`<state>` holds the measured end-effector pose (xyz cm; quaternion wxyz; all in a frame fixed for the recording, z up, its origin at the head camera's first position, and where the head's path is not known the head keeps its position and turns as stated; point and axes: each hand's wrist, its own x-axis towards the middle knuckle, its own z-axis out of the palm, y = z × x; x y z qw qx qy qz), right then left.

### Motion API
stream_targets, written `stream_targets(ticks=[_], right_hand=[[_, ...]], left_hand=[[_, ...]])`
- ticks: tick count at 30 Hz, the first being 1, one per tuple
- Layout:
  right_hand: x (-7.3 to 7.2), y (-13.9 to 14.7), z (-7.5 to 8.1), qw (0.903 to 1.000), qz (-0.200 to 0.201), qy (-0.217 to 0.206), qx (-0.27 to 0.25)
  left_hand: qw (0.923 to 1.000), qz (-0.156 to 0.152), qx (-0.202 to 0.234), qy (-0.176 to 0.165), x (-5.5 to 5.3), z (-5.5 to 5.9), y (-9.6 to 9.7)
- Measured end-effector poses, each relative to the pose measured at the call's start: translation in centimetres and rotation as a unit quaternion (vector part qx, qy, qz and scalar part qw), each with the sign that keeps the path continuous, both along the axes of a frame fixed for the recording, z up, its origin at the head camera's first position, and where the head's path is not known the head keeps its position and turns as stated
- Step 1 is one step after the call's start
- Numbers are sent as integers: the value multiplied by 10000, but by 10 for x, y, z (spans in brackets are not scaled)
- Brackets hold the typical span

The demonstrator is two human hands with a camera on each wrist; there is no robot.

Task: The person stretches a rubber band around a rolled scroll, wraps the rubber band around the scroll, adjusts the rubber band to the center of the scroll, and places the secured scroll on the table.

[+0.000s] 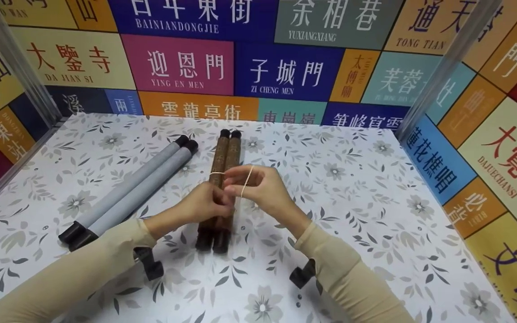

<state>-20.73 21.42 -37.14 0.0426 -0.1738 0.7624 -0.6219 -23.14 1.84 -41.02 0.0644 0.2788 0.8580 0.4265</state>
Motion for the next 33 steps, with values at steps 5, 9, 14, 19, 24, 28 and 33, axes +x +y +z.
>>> stream_targets(ticks=[5,9,14,19,24,28,33], right_hand=[[-15,1,-12,9964,-399,605,437],[-21,0,-21,9870,-691,980,1070],[-22,-5,-28,9886,-868,468,1134],[-22,-13,-24,9924,-713,4,1000],[-23,-13,-17,9859,-148,-200,1655],[-25,-7,-15,9726,177,-25,2317],[-29,8,-17,9567,439,265,2867]], left_hand=[[9923,224,229,-1194,9,8,3],[9867,379,315,-1547,17,8,6],[9875,506,313,-1462,23,7,7],[9925,254,-3,-1196,25,7,8],[9938,73,110,-1103,25,5,5],[9912,-110,129,-1311,26,7,-3],[9936,-369,-551,-919,21,18,-19]])
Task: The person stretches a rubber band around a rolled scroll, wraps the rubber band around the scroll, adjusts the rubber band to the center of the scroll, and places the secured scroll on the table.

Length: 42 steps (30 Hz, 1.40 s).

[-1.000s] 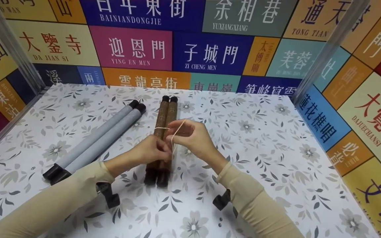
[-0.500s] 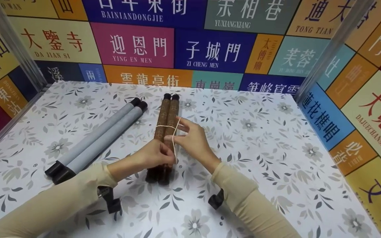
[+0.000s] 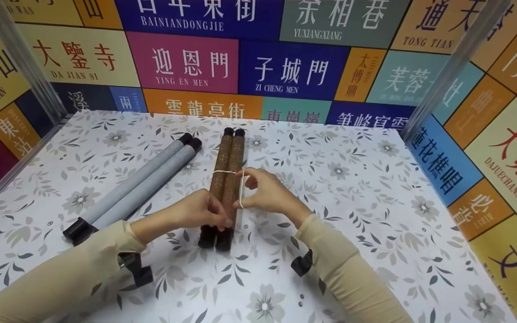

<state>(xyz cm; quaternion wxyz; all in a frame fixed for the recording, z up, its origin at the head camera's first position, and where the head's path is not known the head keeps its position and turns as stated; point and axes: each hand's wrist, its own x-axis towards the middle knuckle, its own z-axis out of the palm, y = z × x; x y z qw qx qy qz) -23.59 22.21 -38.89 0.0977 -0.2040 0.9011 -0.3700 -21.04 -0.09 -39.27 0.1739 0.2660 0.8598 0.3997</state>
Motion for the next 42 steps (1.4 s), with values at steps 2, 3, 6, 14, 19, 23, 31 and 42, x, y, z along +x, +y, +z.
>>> stream_targets(ticks=[2,3,6,14,19,23,31,42], right_hand=[[-2,4,-2,9997,102,74,205],[-3,5,-4,9993,155,119,323],[-4,8,-6,9970,247,238,688],[-6,12,-11,9902,266,124,1368],[-8,17,-10,9892,374,75,1418],[-11,19,-7,9870,487,20,1529],[-17,22,0,9817,787,-4,1735],[-29,21,53,9849,767,222,1535]], left_hand=[[9987,115,-320,370,-7,5,-11],[9969,214,-473,586,-12,6,-17],[9883,661,-776,1133,-30,7,-39],[9595,1941,-1205,1649,-73,-10,-95],[9315,2498,-2145,1546,-84,-19,-106],[9231,2691,-2553,1014,-88,-20,-107],[9145,2543,-2969,1040,-91,-20,-111],[9190,2095,-2242,2474,-72,3,-95]])
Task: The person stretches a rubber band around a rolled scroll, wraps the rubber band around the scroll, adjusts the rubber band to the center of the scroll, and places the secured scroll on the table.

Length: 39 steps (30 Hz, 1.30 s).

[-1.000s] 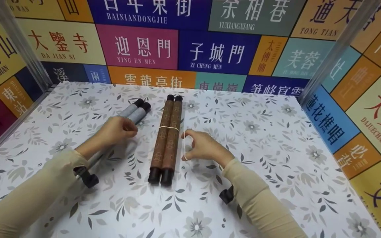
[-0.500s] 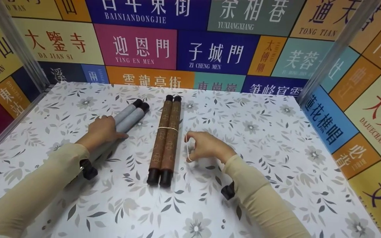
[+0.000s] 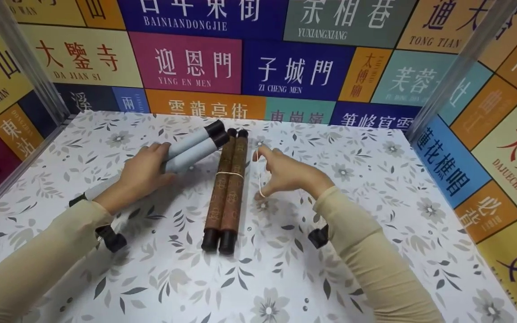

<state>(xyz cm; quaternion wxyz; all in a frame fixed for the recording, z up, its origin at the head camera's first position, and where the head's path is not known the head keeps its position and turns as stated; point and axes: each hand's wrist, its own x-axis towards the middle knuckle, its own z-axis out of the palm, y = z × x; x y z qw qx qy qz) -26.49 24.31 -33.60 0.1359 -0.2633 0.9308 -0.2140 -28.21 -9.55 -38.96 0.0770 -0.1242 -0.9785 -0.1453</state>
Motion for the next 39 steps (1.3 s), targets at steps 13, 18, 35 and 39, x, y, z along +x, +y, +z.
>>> stream_targets(ticks=[13,18,35,39], right_hand=[[4,-38,52,9960,-377,457,675],[4,-42,49,9955,-278,464,773],[-4,-34,36,9962,2,714,-493],[-7,-29,29,9844,-263,376,-1701]], left_hand=[[9829,-1161,-640,1278,28,-2,32],[9745,-1403,-744,1587,33,-7,33],[9808,-1401,436,1285,42,4,35],[9817,-1227,898,1145,46,12,36]])
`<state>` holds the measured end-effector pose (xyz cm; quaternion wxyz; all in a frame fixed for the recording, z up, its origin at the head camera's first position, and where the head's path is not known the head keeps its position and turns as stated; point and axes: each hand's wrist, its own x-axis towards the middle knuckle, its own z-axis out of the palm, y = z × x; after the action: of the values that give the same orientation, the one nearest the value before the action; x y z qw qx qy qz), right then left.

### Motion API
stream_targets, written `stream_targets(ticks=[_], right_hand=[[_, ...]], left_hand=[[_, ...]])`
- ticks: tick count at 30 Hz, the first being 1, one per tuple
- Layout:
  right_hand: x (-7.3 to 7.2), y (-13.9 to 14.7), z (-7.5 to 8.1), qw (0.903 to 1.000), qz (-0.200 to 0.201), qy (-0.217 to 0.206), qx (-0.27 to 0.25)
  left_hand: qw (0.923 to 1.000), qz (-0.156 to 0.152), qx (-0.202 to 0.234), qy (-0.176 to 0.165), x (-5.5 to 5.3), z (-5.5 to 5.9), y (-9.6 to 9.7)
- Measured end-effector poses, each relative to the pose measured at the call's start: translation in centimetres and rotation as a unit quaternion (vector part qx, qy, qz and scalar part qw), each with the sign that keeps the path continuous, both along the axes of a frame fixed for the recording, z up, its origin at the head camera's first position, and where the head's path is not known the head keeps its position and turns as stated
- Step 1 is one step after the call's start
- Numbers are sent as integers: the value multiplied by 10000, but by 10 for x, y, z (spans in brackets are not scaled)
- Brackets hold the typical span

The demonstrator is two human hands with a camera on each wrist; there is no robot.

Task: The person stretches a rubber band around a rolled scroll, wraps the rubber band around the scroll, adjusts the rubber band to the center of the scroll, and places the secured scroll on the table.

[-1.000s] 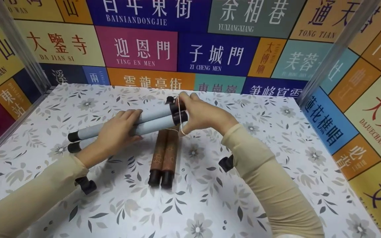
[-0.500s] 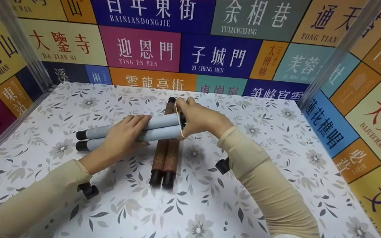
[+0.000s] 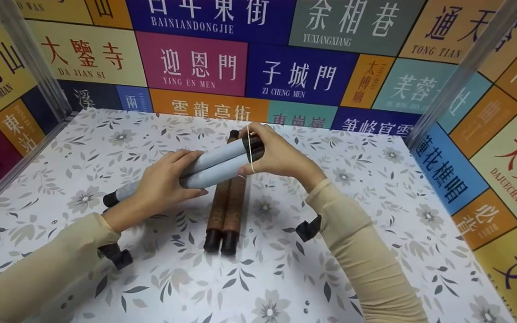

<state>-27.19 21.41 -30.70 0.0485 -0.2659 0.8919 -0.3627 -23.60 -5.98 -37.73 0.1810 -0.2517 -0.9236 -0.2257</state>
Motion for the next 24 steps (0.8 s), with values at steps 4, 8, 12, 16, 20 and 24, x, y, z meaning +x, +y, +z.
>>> stream_targets(ticks=[4,8,12,16,20,24], right_hand=[[1,1,-9,9937,-258,-419,-1006],[1,1,-13,9906,-376,-524,-1203],[0,5,-11,9947,-404,-458,-833],[-2,7,-8,9979,-192,-412,-460],[-2,4,-7,9978,398,-366,385],[-3,3,-3,9877,843,-546,1198]], left_hand=[[9996,86,105,-241,5,6,4],[9995,22,-109,-310,10,8,6],[9988,-190,-385,-242,13,7,7],[9971,-386,-642,-158,15,5,9],[9929,-760,-916,-95,17,3,13],[9922,-843,-904,-156,18,2,13]])
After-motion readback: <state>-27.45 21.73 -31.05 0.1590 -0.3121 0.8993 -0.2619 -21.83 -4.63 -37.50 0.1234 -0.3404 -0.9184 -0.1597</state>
